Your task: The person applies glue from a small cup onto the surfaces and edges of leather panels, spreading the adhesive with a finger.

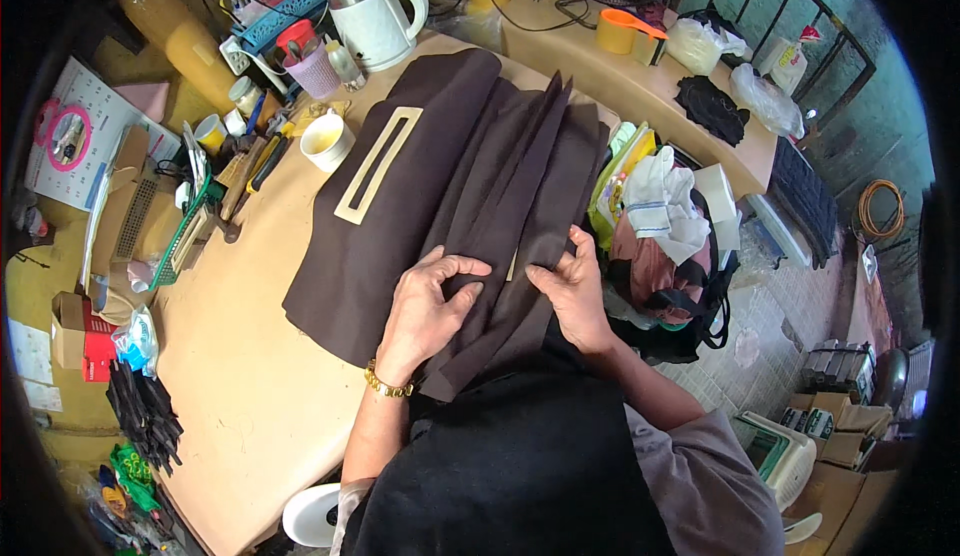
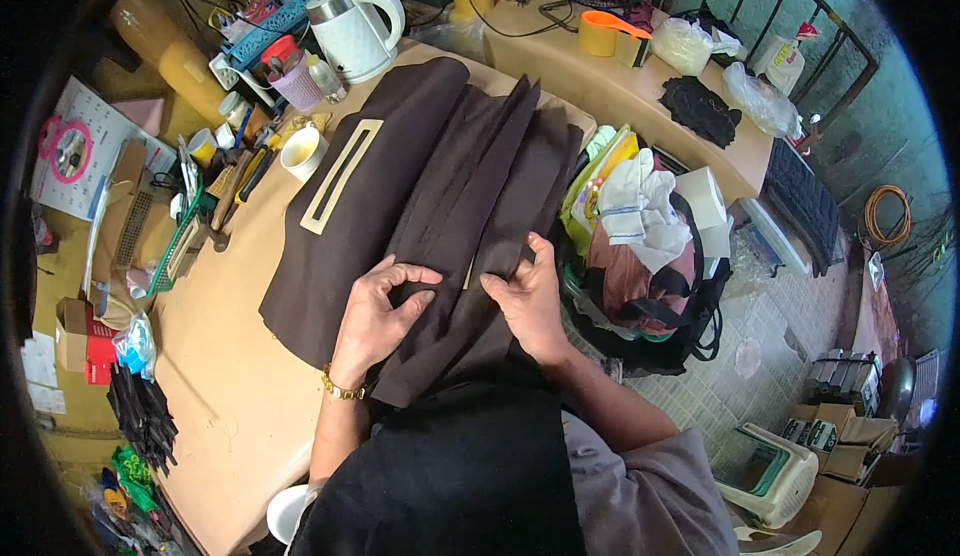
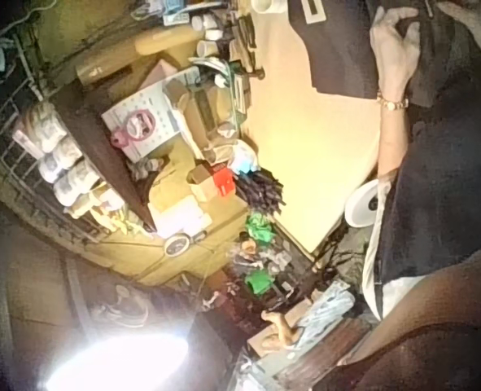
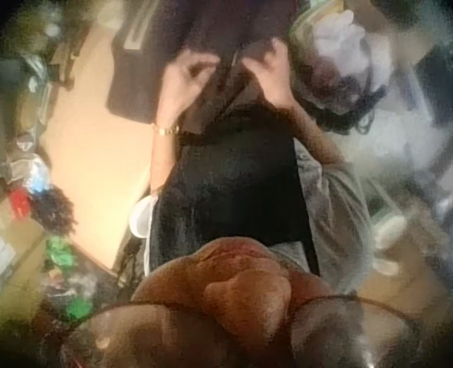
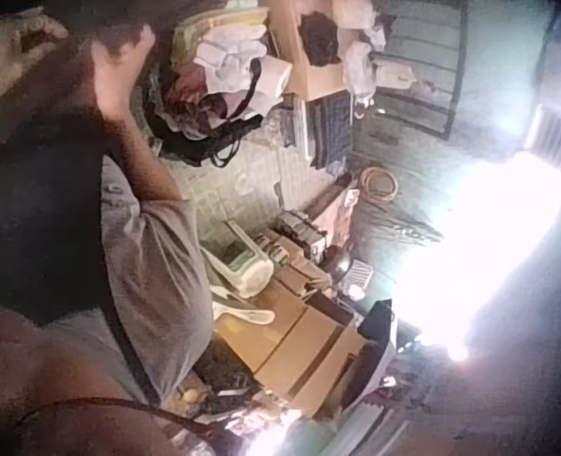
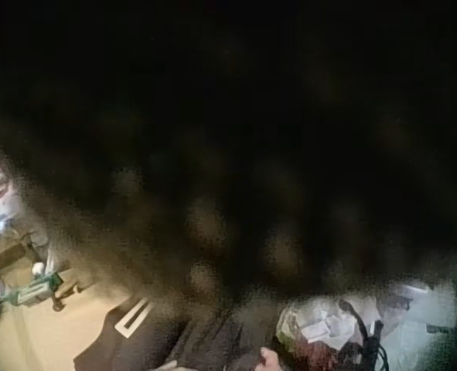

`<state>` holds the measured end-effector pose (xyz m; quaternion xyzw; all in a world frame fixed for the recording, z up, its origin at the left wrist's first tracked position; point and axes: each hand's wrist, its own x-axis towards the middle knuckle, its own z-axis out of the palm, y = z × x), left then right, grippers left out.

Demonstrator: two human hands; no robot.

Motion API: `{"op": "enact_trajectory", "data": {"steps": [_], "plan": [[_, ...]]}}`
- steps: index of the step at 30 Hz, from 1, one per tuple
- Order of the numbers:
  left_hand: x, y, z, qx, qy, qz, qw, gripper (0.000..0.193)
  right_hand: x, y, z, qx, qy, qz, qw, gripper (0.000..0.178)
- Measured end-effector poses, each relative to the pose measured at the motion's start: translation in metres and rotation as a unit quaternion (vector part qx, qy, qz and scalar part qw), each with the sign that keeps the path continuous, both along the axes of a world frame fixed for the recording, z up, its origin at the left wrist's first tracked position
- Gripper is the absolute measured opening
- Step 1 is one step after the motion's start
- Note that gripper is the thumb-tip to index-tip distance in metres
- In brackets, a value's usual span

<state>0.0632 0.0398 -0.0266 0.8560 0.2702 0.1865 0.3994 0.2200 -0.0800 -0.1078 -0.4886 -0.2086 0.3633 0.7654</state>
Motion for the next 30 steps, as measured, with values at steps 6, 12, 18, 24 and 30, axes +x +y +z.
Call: {"op": "enact_trajectory", "data": {"steps": [6, 12, 18, 24, 30], "plan": [[-0.002, -0.001, 0.015, -0.061, -0.001, 0.059, 0.996, 0.019, 0.006, -0.009, 0.005, -0.062, -0.007, 0.018, 0.998, 0.061], [-0.008, 0.010, 0.010, -0.015, -0.023, 0.044, 0.999, 0.020, 0.007, -0.007, 0.004, -0.025, -0.003, 0.015, 1.000, 0.062], [-0.006, 0.016, 0.006, 0.024, -0.030, 0.043, 0.998, 0.028, 0.005, 0.006, -0.005, 0.022, -0.013, 0.029, 0.999, 0.064], [0.001, 0.008, -0.001, 0.024, -0.038, 0.057, 0.997, 0.030, -0.005, 0.012, 0.011, 0.004, -0.053, 0.034, 0.998, 0.091], [0.008, -0.002, -0.009, 0.020, -0.055, 0.049, 0.997, 0.030, -0.005, 0.014, 0.016, -0.057, -0.152, 0.027, 0.986, 0.105]]}}
